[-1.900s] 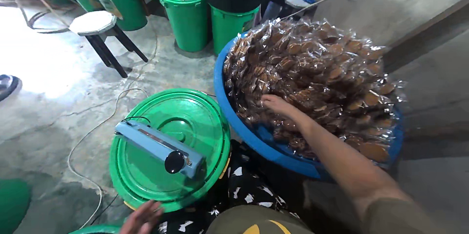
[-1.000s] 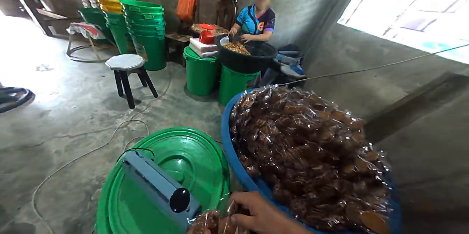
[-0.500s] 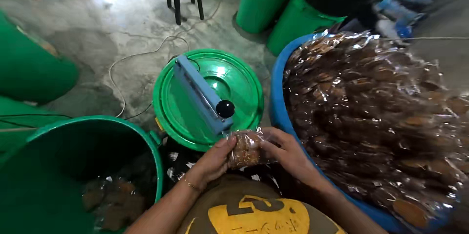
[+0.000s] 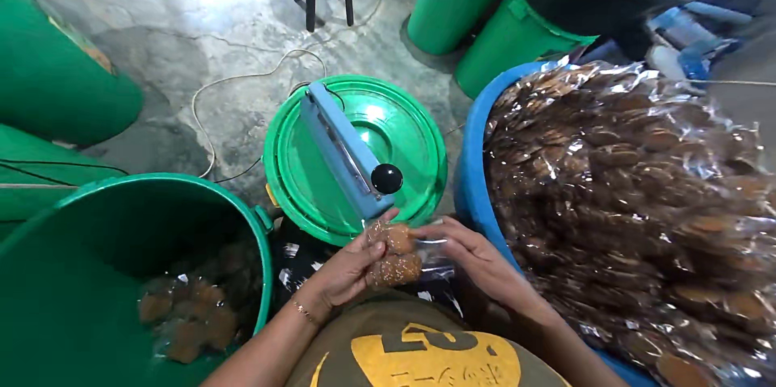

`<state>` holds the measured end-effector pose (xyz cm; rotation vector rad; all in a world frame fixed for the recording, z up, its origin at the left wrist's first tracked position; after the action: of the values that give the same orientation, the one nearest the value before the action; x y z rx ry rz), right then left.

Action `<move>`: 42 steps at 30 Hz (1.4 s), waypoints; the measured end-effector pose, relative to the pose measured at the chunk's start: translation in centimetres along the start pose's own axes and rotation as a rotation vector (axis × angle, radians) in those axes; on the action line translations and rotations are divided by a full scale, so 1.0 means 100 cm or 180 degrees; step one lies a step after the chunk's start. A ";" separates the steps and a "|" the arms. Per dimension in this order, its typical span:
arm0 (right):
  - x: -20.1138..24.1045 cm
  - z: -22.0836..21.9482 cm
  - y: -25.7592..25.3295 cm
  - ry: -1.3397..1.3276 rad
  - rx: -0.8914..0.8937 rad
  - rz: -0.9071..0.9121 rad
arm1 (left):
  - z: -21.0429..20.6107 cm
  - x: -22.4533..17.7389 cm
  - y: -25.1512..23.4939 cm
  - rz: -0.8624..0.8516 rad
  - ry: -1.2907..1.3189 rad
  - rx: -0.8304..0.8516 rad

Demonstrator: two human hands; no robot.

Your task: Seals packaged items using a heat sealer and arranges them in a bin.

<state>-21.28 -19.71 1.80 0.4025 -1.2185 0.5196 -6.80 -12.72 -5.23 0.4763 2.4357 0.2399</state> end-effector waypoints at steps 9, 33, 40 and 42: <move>-0.035 -0.051 -0.047 0.0498 -0.0308 -0.0705 | 0.040 -0.025 -0.007 -0.0978 -0.0944 -0.2147; -0.005 -0.096 -0.126 0.2850 -0.0008 0.0341 | 0.140 -0.126 -0.052 -0.1192 -0.1506 -0.3357; -0.007 -0.086 -0.121 0.2271 -0.0013 0.0259 | 0.122 -0.131 -0.041 -0.1573 -0.0921 -0.3368; -0.007 -0.083 -0.120 0.2152 -0.0008 0.0279 | 0.114 -0.130 -0.047 -0.1367 -0.0822 -0.3174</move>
<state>-8.07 -25.04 -1.60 0.1456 -0.5844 0.6610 8.56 -21.55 -8.23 -0.4242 1.7999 1.0416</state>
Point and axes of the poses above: each hand's wrist, its own y-axis away from the middle knuckle, its own z-axis out of the back of the hand, x = y × z, the point moved 7 cm from there along -y, towards the middle knuckle, and after that the axes turned 12 degrees about -x, right-handed, at the moved point
